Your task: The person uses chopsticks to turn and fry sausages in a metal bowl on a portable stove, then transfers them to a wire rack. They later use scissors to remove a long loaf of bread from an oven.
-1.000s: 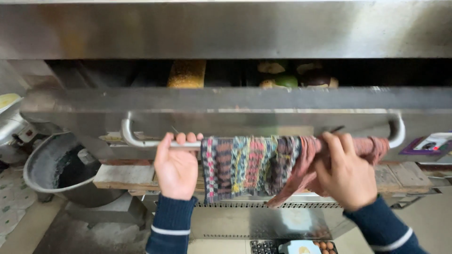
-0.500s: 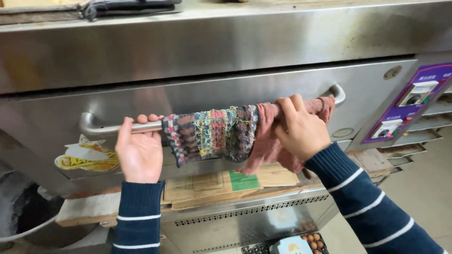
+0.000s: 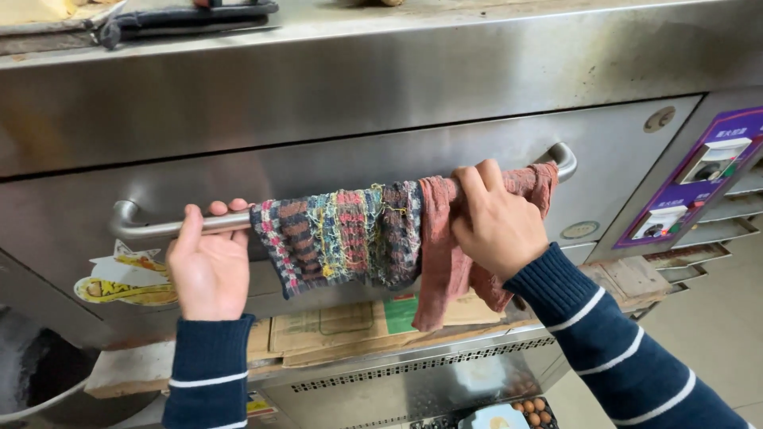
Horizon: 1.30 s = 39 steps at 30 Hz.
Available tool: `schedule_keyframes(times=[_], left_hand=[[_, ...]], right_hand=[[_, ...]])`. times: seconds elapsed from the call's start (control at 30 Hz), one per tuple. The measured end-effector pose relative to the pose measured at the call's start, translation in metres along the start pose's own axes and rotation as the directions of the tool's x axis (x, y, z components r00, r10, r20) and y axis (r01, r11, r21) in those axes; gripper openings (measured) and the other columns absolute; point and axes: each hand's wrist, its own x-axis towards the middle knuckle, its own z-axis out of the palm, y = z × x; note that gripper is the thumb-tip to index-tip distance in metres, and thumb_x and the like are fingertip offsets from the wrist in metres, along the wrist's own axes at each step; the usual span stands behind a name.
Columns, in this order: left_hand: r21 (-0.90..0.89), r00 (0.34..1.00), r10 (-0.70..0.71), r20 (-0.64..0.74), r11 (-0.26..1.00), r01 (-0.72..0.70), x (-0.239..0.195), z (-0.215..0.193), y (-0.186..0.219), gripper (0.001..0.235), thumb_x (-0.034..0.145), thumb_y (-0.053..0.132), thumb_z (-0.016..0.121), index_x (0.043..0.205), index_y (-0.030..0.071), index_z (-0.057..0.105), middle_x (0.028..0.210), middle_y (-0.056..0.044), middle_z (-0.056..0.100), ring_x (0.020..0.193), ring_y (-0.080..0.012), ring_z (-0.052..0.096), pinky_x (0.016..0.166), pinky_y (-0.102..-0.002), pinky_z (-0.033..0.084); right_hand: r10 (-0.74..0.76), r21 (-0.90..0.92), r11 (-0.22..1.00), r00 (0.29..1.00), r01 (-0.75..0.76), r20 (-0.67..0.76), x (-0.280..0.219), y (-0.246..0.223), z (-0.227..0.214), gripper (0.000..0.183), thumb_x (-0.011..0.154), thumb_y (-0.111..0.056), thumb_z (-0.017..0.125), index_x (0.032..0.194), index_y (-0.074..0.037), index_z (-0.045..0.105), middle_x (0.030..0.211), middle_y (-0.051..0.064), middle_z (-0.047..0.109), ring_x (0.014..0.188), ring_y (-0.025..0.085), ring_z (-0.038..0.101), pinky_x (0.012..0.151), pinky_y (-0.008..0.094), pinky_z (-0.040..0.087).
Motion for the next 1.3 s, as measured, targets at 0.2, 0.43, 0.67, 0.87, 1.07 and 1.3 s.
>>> schedule_keyframes(times=[0.2,0.43,0.67,0.87,1.07,1.3], left_hand=[[0.164,1.0,-0.018,0.008,0.986,0.017,-0.025,0.006,0.015,0.01,0.117,0.025,0.065,0.113,0.015,0.065,0.111,-0.01,0.075,0.129,-0.0318,0.079,0.132,-0.054,0.059],[0.805,0.766,0.528,0.367,0.233,-0.546,-0.108,0.004,-0.036,0.015,0.12,0.009,0.058,0.13,0.001,0.066,0.104,-0.011,0.066,0.093,-0.0227,0.063,0.083,-0.036,0.051],[0.112,0.11,0.03,0.994,-0.409,-0.905,-0.109,0.117,-0.097,0.036,0.106,0.019,0.077,0.14,0.006,0.078,0.136,-0.022,0.075,0.139,-0.0385,0.065,0.126,-0.057,0.049],[-0.048,0.047,-0.142,0.989,-0.595,-0.802,-0.064,0.127,-0.138,0.053,0.108,0.037,0.07,0.143,-0.003,0.068,0.124,-0.025,0.072,0.134,-0.0399,0.067,0.132,-0.056,0.041],[-0.107,0.076,-0.239,0.968,-0.666,-0.738,-0.028,0.117,-0.138,0.04,0.116,0.033,0.061,0.13,-0.002,0.076,0.106,-0.022,0.073,0.123,-0.0379,0.065,0.115,-0.056,0.044],[-0.081,0.006,-0.142,0.99,-0.595,-0.799,-0.081,0.127,-0.138,0.037,0.115,0.019,0.057,0.139,-0.006,0.071,0.128,-0.03,0.072,0.131,-0.0433,0.067,0.125,-0.059,0.046]], right_hand=[[-0.085,0.162,0.984,0.994,0.074,0.062,-0.016,0.007,-0.019,0.081,0.087,-0.02,0.062,0.164,-0.026,0.039,0.148,0.01,0.046,0.096,0.072,0.072,0.093,0.08,0.062],[0.16,0.36,0.933,0.915,-0.017,-0.371,-0.048,0.082,-0.014,0.043,0.106,-0.026,0.074,0.14,-0.003,0.059,0.138,0.015,0.071,0.065,0.024,0.073,0.067,0.043,0.055],[0.228,0.425,0.901,0.926,-0.084,-0.301,-0.026,0.109,0.0,0.031,0.107,-0.025,0.076,0.133,-0.016,0.061,0.106,0.01,0.085,0.088,0.042,0.082,0.083,0.054,0.06],[0.097,0.245,0.969,0.877,0.024,-0.47,0.027,0.156,-0.014,0.023,0.113,-0.036,0.079,0.124,-0.018,0.071,0.099,0.003,0.081,0.093,0.037,0.079,0.087,0.052,0.058],[-0.249,-0.04,0.961,0.796,0.272,-0.552,0.026,0.165,-0.014,0.021,0.103,-0.014,0.081,0.121,-0.024,0.078,0.122,0.003,0.071,0.117,0.036,0.069,0.101,0.049,0.057],[-0.411,-0.193,0.909,0.715,0.37,-0.566,0.009,0.152,-0.006,0.018,0.108,-0.025,0.08,0.126,-0.025,0.081,0.117,-0.005,0.079,0.127,0.024,0.073,0.099,0.039,0.054]])
